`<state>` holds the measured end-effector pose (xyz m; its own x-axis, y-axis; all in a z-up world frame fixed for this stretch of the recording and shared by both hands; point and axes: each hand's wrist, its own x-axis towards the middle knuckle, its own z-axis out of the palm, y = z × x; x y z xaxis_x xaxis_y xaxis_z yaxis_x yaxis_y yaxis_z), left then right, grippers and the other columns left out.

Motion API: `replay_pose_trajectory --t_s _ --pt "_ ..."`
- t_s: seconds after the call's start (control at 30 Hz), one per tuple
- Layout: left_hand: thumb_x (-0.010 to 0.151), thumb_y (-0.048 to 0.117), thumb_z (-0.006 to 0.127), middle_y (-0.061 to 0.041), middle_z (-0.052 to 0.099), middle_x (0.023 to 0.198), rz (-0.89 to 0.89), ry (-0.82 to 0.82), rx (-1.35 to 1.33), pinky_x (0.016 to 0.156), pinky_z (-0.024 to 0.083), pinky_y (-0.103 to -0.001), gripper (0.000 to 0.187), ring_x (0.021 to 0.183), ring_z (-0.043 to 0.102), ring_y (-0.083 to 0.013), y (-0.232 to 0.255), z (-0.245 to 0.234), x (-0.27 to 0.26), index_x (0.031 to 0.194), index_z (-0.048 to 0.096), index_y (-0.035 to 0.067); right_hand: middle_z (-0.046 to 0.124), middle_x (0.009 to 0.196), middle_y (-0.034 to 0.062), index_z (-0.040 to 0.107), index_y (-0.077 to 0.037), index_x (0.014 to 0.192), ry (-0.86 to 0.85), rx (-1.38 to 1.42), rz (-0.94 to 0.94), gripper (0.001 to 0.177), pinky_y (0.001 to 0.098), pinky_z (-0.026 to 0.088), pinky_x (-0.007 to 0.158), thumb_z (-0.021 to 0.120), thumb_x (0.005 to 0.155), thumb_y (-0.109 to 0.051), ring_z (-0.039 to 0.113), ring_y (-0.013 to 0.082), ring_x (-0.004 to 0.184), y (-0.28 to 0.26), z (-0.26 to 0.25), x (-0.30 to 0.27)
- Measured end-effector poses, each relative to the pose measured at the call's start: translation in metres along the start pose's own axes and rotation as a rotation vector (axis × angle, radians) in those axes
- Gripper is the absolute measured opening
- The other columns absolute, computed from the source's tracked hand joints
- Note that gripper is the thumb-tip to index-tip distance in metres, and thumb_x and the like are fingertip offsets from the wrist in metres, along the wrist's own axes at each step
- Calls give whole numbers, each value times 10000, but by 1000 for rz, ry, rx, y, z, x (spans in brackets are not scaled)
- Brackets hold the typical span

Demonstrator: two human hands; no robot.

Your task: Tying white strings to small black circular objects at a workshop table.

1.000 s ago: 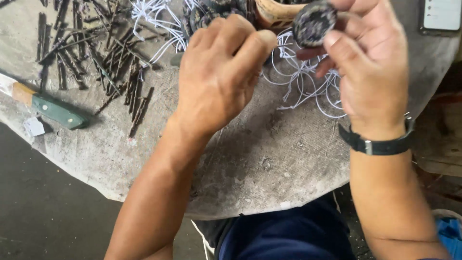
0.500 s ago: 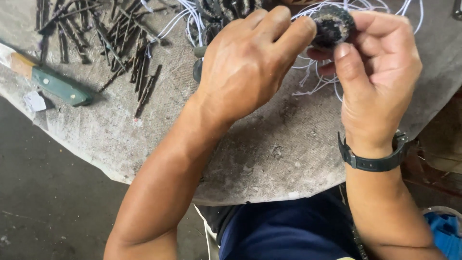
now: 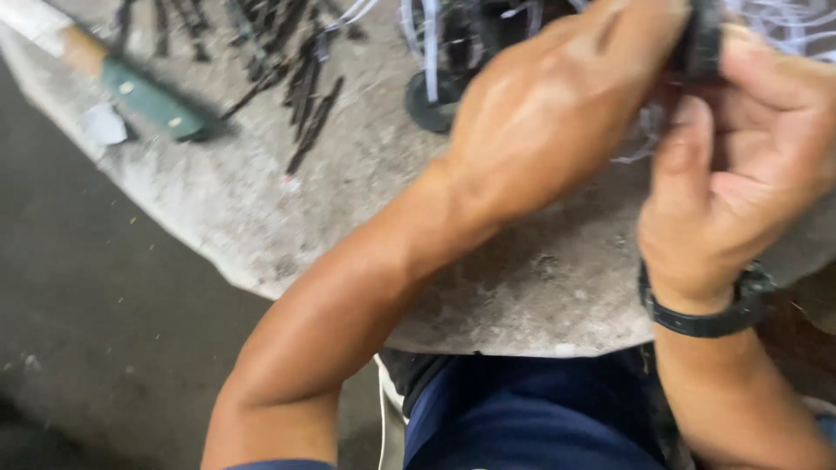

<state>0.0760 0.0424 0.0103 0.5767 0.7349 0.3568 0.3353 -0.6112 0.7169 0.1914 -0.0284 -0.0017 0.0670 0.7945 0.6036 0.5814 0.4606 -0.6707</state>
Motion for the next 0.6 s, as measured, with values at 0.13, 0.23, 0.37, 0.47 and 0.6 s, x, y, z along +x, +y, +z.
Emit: replay_pose_trajectory --t_s 0.13,0.23,0.37,0.47,0.6 --pt "730 230 462 -111 542 806 -72 -13 -100 564 413 -406 206 707 597 -312 -1 6 -4 852 332 124 456 1214 355 362 182 1232 -95 -61 48 246 455 426 919 332 1051 17 506 439 1071 9 -4 -18" --pt "706 201 537 -129 589 960 -120 32 -107 640 465 -402 369 795 640 -324 -4 15 -7 1020 350 157 547 1092 341 511 243 1122 -136 -219 57 262 457 417 949 331 1107 54 534 420 1032 15 -8 -30" --pt "695 131 497 -115 519 849 -46 86 -240 552 429 -399 261 725 585 -308 4 13 -5 882 316 115 442 1121 339 405 208 1114 -100 -172 15 153 472 453 861 322 1011 130 507 453 1026 8 -6 -13" --pt "733 106 437 -99 467 796 8 118 -263 567 405 -371 152 689 515 -264 5 9 -4 821 314 94 364 1200 384 312 167 1117 -106 -105 -120 193 515 485 880 329 965 51 473 529 1137 -4 -4 3" --pt "851 200 498 -93 499 883 135 82 34 615 428 -395 183 755 566 -313 4 -3 -5 975 404 106 429 1168 424 359 188 1095 -123 -94 -54 308 419 494 804 359 1010 -109 556 466 1015 -13 -21 11"
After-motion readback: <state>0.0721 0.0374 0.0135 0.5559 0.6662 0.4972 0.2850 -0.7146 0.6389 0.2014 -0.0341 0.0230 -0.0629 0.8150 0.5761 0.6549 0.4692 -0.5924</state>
